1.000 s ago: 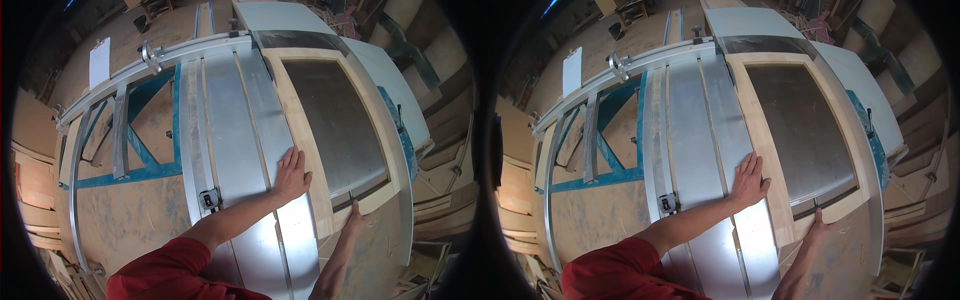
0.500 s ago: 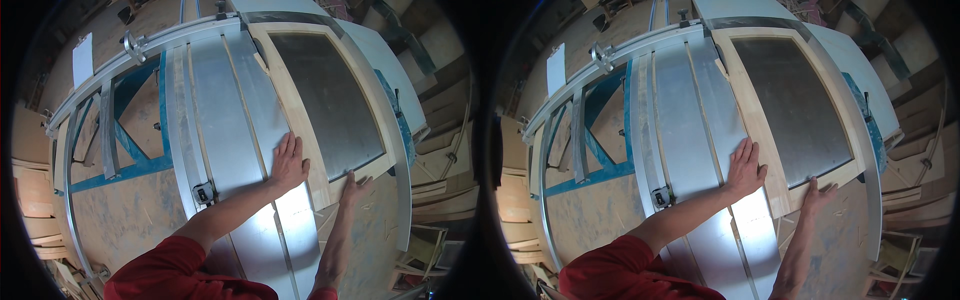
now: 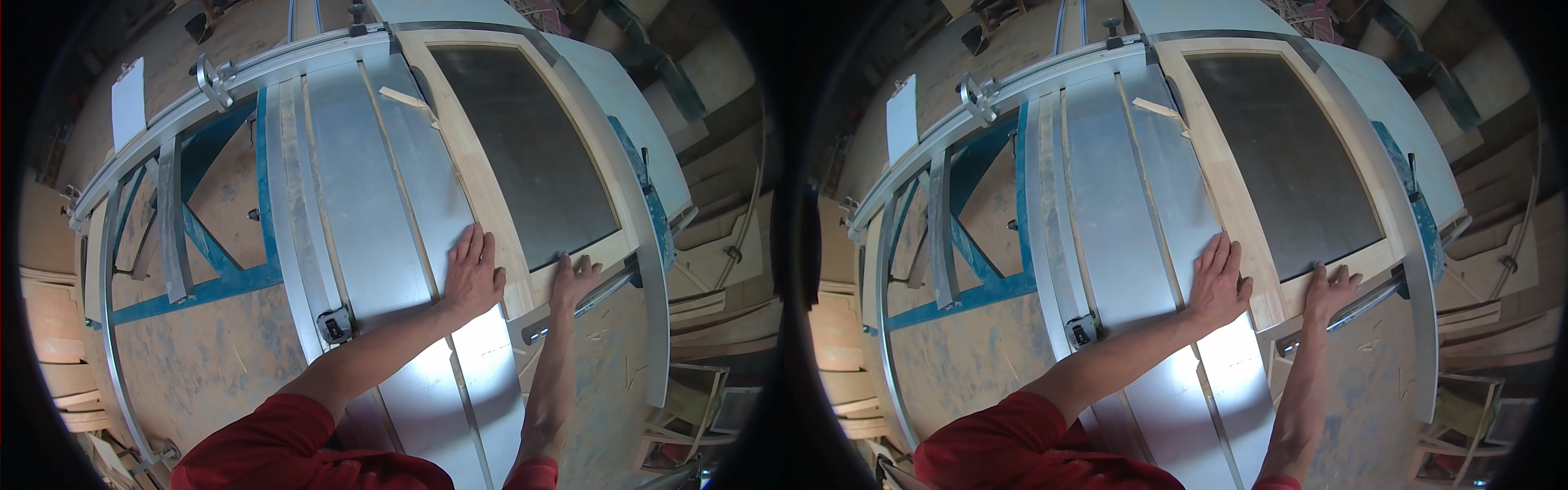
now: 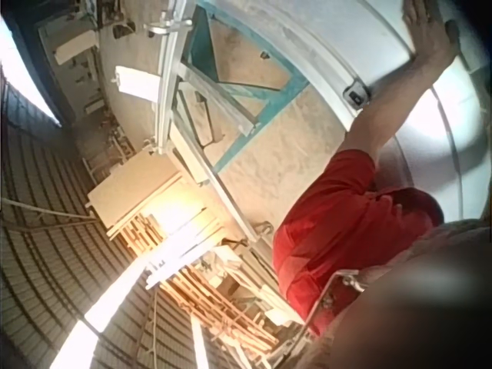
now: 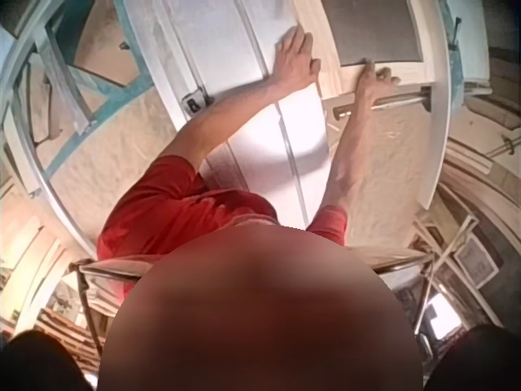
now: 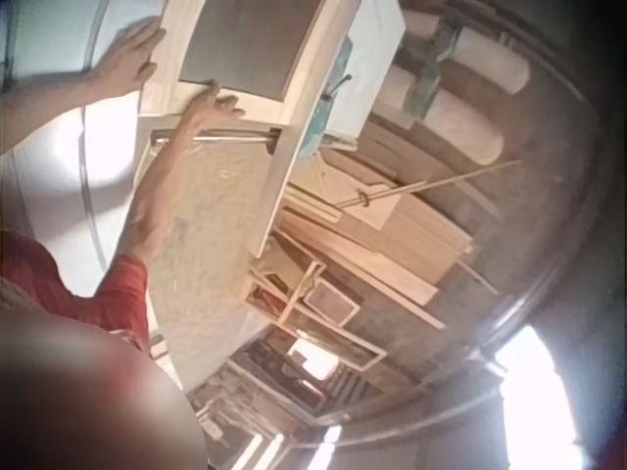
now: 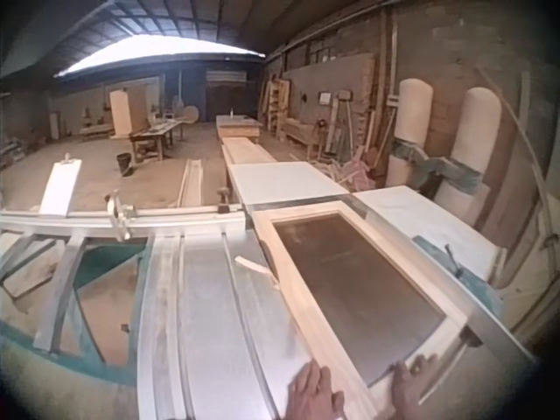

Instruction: The recorder measures wooden frames using a measuring tape and positions them on a sliding table saw.

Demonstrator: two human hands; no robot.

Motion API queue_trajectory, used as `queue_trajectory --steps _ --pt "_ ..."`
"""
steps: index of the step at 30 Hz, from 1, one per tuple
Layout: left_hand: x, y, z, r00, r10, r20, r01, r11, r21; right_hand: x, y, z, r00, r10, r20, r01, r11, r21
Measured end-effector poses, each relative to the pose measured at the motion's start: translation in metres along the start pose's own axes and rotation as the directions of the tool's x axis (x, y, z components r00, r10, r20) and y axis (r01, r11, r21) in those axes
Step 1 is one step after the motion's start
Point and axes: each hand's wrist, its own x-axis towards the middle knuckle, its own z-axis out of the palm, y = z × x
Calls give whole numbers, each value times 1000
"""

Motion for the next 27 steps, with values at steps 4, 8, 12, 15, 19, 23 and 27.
queue_trajectory --steps 4,8,12,15,19,23,27 --pt "-10 -28 -12 993 119 1 -118 985 -127 7 -10 19 999 -33 -13 32 994 -107" --pt "-16 -101 -118 954 246 -169 -228 966 118 20 -6 30 993 -81 -87 66 984 -166" --pt "-12 -197 -209 979 -169 -111 192 949 252 27 -23 26 999 -25 -24 20 977 -210" --pt "-8 -202 -236 959 -188 -210 251 908 335 35 -31 28 1000 17 -22 -22 974 -224" --pt "-31 -218 -235 912 -339 -230 397 869 296 47 -44 39 999 19 -47 -28 980 -197" --pt "-54 -223 -211 933 -239 -268 348 787 509 49 -43 52 1000 23 -6 -24 983 -184" --pt "-46 -212 -207 923 -297 -245 385 754 532 46 -42 63 1000 7 -29 -12 983 -181"
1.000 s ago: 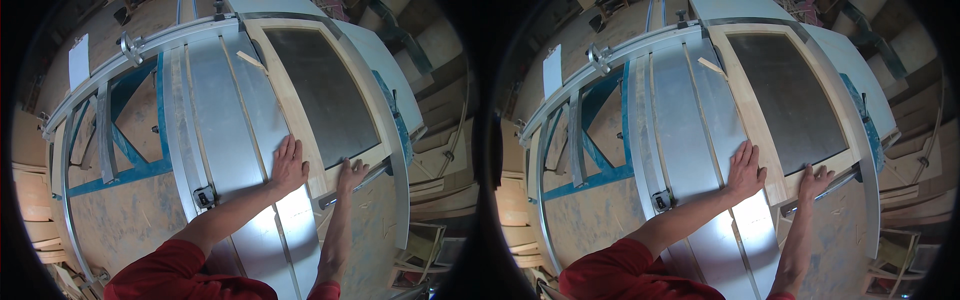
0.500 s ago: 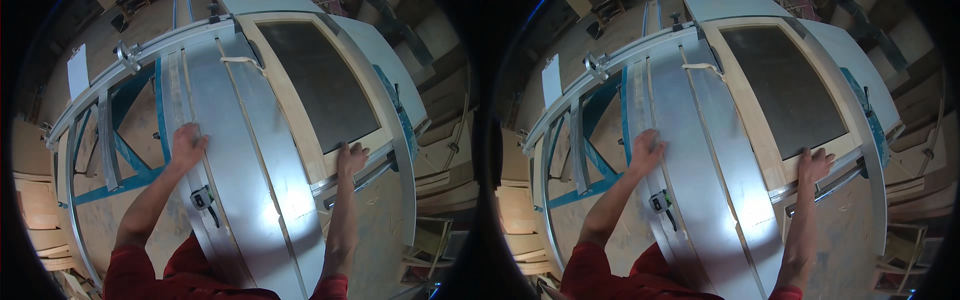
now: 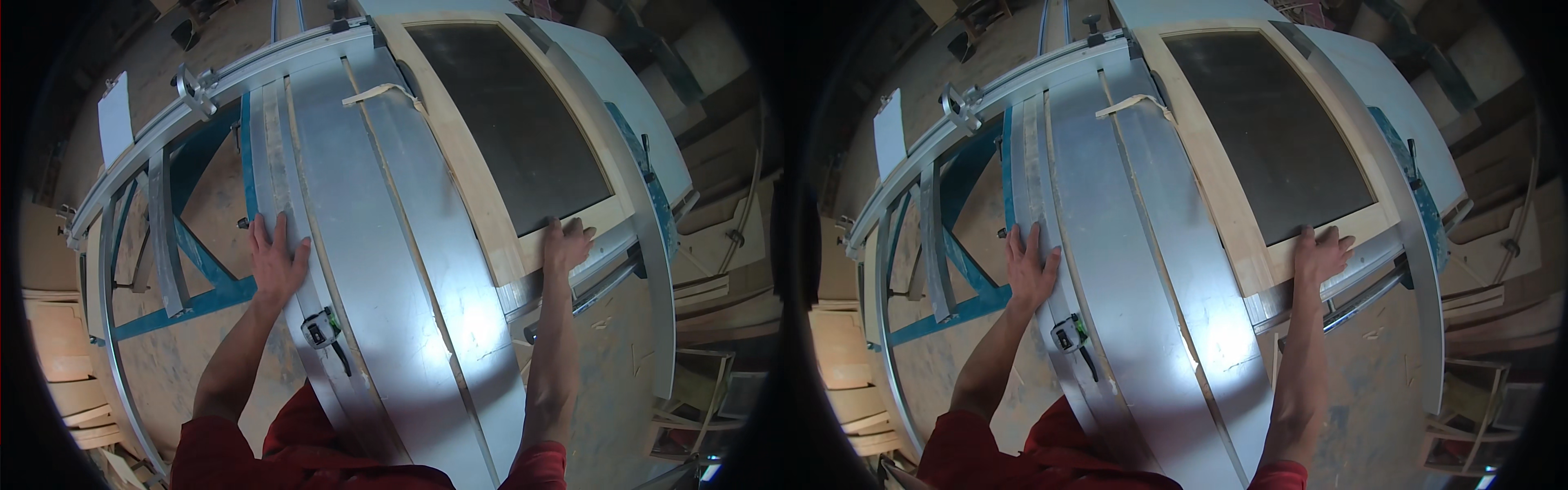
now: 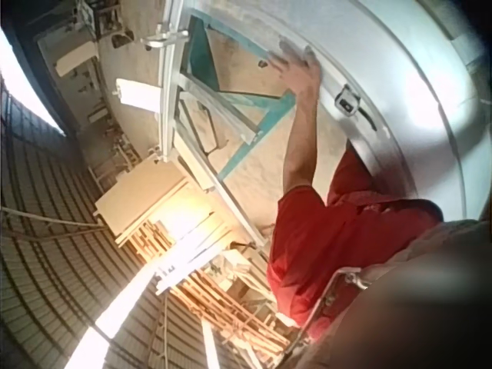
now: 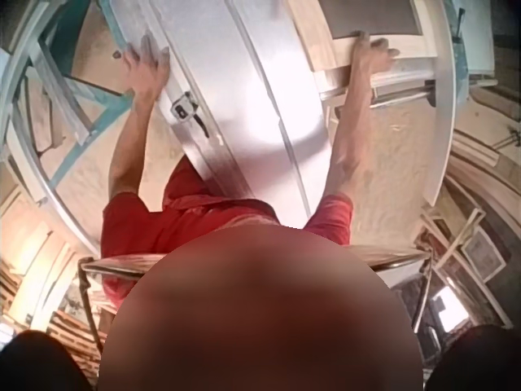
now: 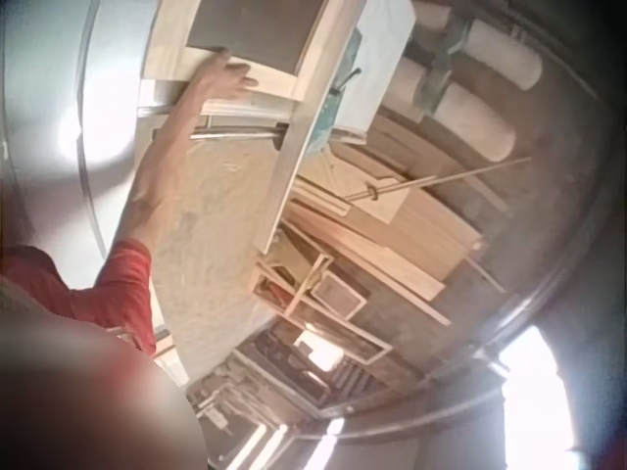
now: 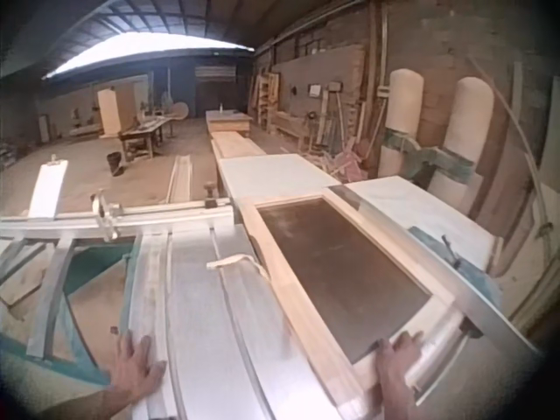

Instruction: The recorder measures wooden frames using a measuring tape and positions them on a sliding table saw.

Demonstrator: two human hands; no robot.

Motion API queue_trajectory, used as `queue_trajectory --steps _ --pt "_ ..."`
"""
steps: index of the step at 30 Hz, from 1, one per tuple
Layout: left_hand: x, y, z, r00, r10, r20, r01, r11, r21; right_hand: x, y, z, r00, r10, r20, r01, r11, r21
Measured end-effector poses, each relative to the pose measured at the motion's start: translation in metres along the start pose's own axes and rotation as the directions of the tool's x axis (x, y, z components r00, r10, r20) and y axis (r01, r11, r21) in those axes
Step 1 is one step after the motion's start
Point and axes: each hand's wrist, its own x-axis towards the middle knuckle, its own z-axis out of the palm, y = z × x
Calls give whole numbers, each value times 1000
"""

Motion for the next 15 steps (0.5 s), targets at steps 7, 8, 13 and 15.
queue_trajectory --steps 7,8,13,15 --pt "2 6 0 997 -42 61 41 999 14 3 -18 10 1000 18 -7 -19 999 -27" --pt "2 7 0 996 -48 71 47 999 12 4 -20 11 1000 19 0 -19 999 -29" --pt "-1 3 8 994 -51 94 47 998 36 6 -28 23 1000 22 11 -22 999 -34" --pt "0 2 11 992 -60 110 56 998 37 7 -27 30 1000 26 8 -26 999 -39"
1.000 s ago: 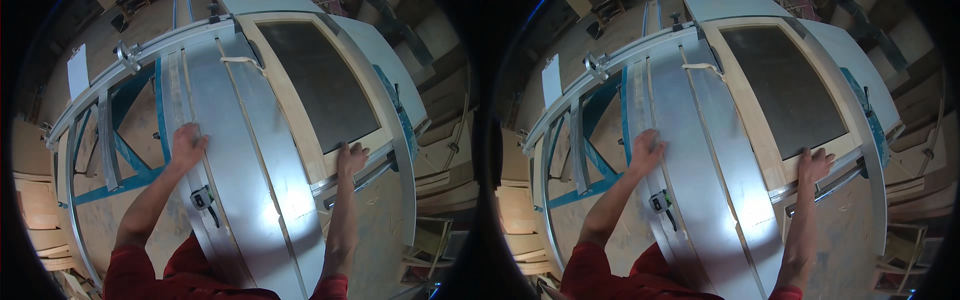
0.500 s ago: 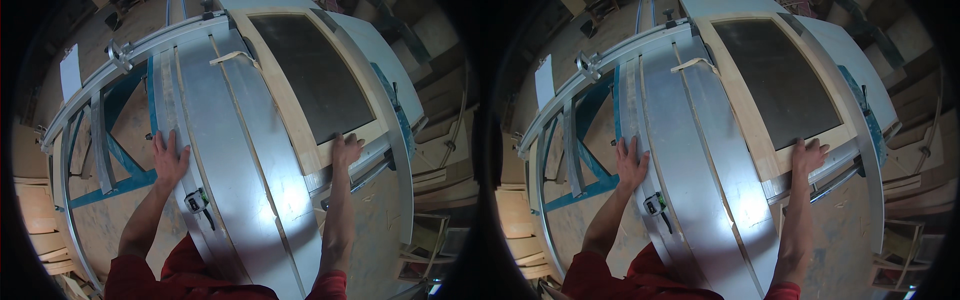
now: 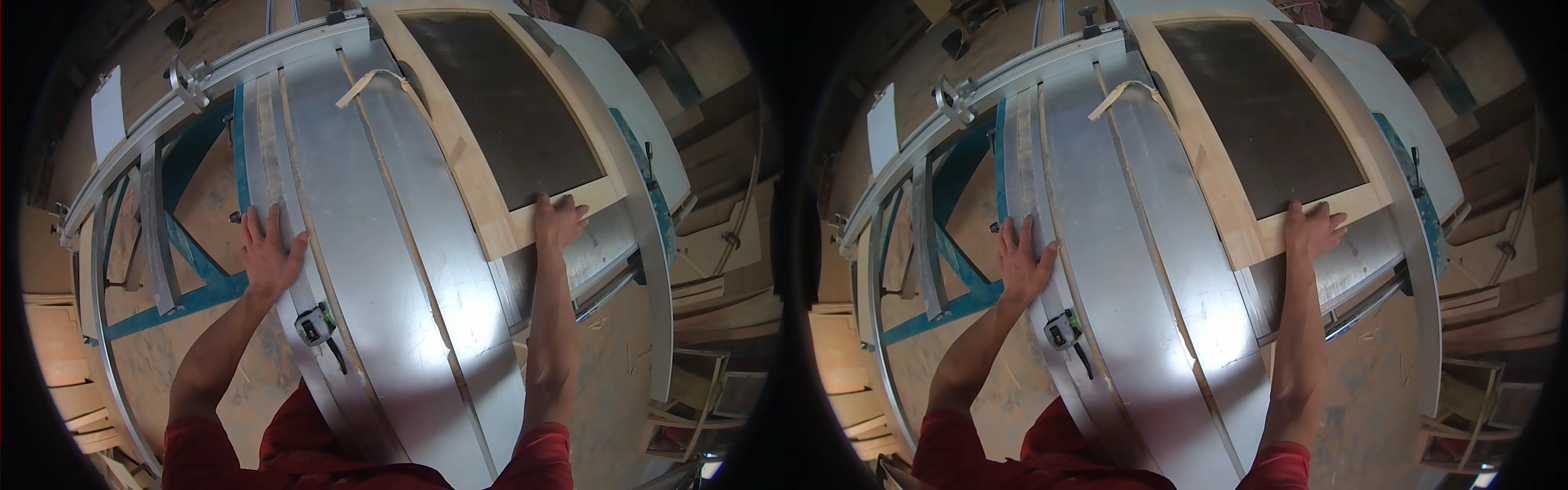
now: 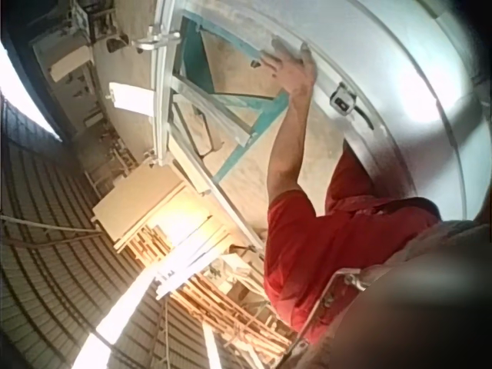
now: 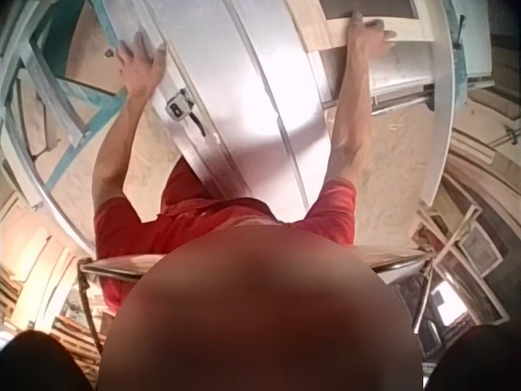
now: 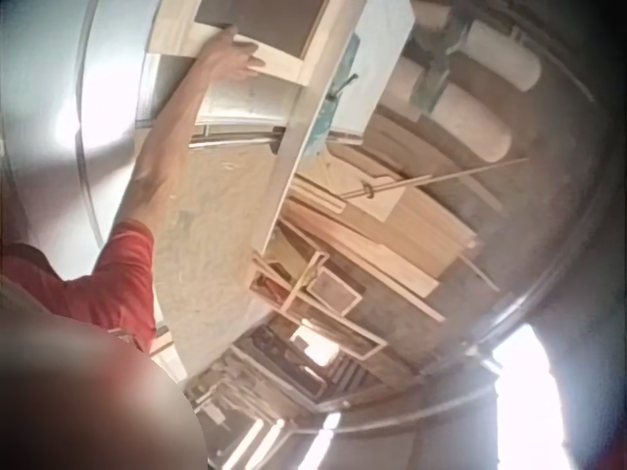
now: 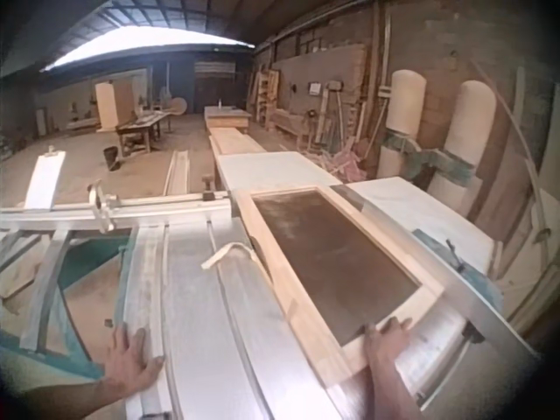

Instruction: The recorder measures wooden frames using a measuring tape and positions them on a sliding table saw.

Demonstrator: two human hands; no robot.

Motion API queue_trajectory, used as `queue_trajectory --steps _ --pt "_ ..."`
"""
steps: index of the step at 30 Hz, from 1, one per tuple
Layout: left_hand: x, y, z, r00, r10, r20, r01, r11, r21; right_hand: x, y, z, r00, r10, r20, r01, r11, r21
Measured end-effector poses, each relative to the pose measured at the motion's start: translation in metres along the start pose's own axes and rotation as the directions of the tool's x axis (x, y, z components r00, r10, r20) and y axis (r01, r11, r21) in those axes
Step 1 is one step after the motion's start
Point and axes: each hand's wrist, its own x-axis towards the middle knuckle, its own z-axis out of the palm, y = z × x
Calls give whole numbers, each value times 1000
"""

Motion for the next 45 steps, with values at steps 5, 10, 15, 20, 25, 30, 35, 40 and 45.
queue_trajectory --steps 5,10,15,20,25,30,35,40,45 --pt "5 -10 9 1000 -5 20 5 1000 -11 -3 0 16 990 -76 -114 75 997 -14" --pt "12 -21 13 999 12 34 -13 1000 4 -1 21 23 987 -140 -82 143 989 40" --pt "25 -25 16 999 52 11 -52 999 3 24 58 11 989 -147 -34 151 973 173" --pt "23 -18 33 999 54 1 -54 998 21 27 81 10 990 -140 -16 140 965 223" --pt "8 -7 45 999 33 19 -34 998 52 27 108 7 995 -100 25 92 971 219" --pt "-5 7 38 999 21 26 -22 998 63 22 132 -6 993 -118 -5 117 978 170" --pt "-13 10 44 1000 17 9 -17 997 72 19 146 -10 992 -125 6 123 980 156" --pt "-20 14 54 1000 26 9 -27 997 78 18 155 -4 990 -138 19 134 978 159" --pt "-21 19 63 1000 14 4 -14 995 97 23 166 5 994 -104 27 98 981 169"
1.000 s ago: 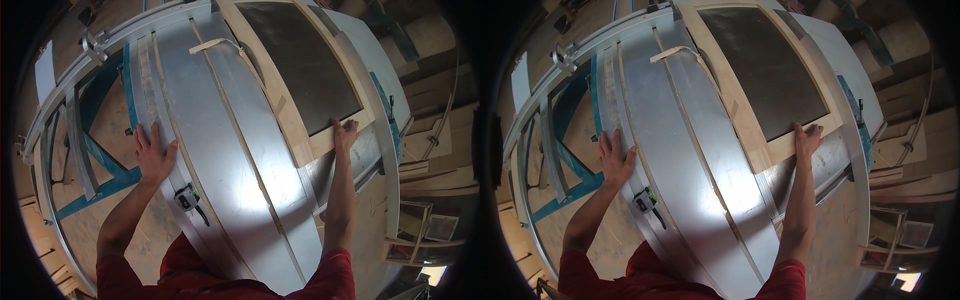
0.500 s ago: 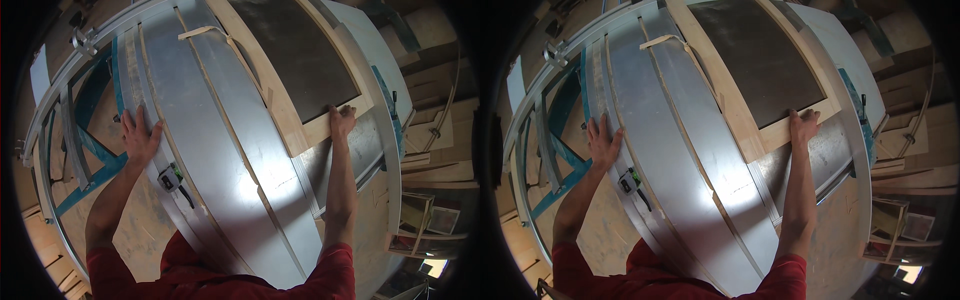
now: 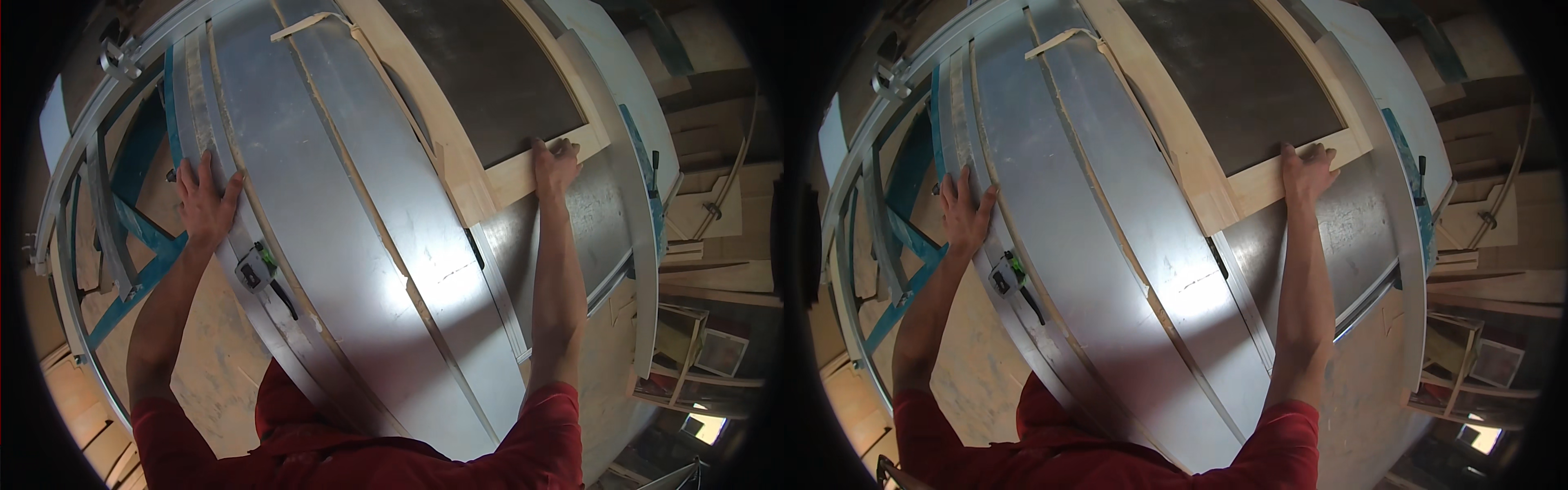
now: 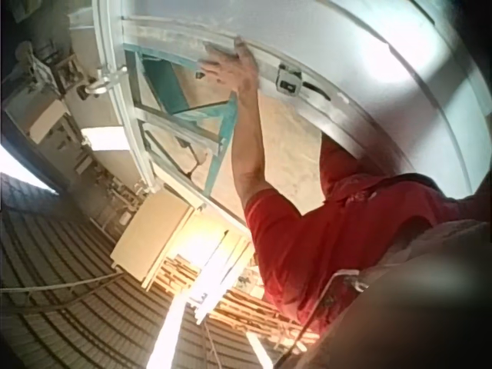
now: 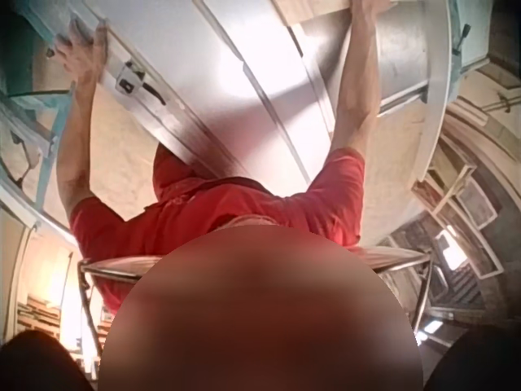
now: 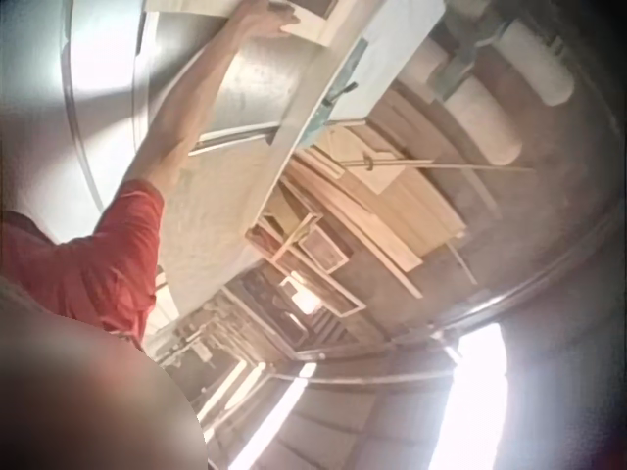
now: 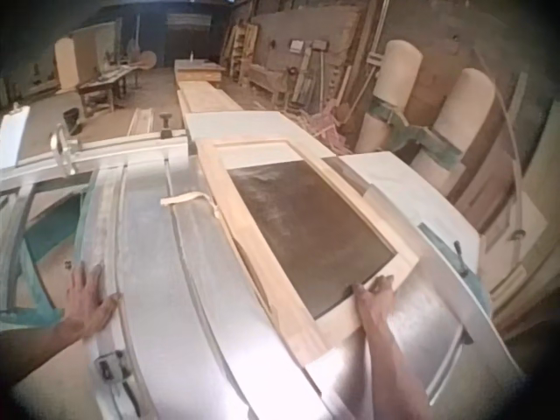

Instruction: The recorder measures wooden frames using a measuring tape and positions them on a sliding table saw.

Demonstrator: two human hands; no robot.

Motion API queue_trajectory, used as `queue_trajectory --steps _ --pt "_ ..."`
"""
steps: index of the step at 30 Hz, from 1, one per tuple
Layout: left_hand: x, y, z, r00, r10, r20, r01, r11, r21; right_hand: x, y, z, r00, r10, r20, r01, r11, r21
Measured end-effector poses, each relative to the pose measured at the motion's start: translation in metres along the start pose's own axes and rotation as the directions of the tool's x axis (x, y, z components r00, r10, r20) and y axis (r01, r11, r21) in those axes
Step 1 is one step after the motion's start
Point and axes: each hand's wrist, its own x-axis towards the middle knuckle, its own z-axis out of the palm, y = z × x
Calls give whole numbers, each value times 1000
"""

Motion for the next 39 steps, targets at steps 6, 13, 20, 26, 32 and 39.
queue_trajectory --steps 6,13,20,26,32,39 --pt "1 10 14 1000 14 -23 -14 1000 6 6 21 0 1000 9 0 -9 1000 -10" --pt "-14 8 31 996 41 -85 -37 998 44 -3 44 -12 999 29 17 -28 998 -54" --pt "-31 9 30 998 3 -57 -2 1000 18 -21 81 -31 999 -10 -39 8 998 -57" --pt "-50 7 3 999 -17 -38 17 1000 16 -51 100 -71 998 9 59 -8 1000 -17" --pt "-47 -20 -3 999 18 -46 -18 1000 -7 -50 66 -45 998 -53 -22 54 999 6" --pt "16 -27 14 988 110 -105 -115 993 -39 40 -54 66 999 -27 18 29 993 -117"
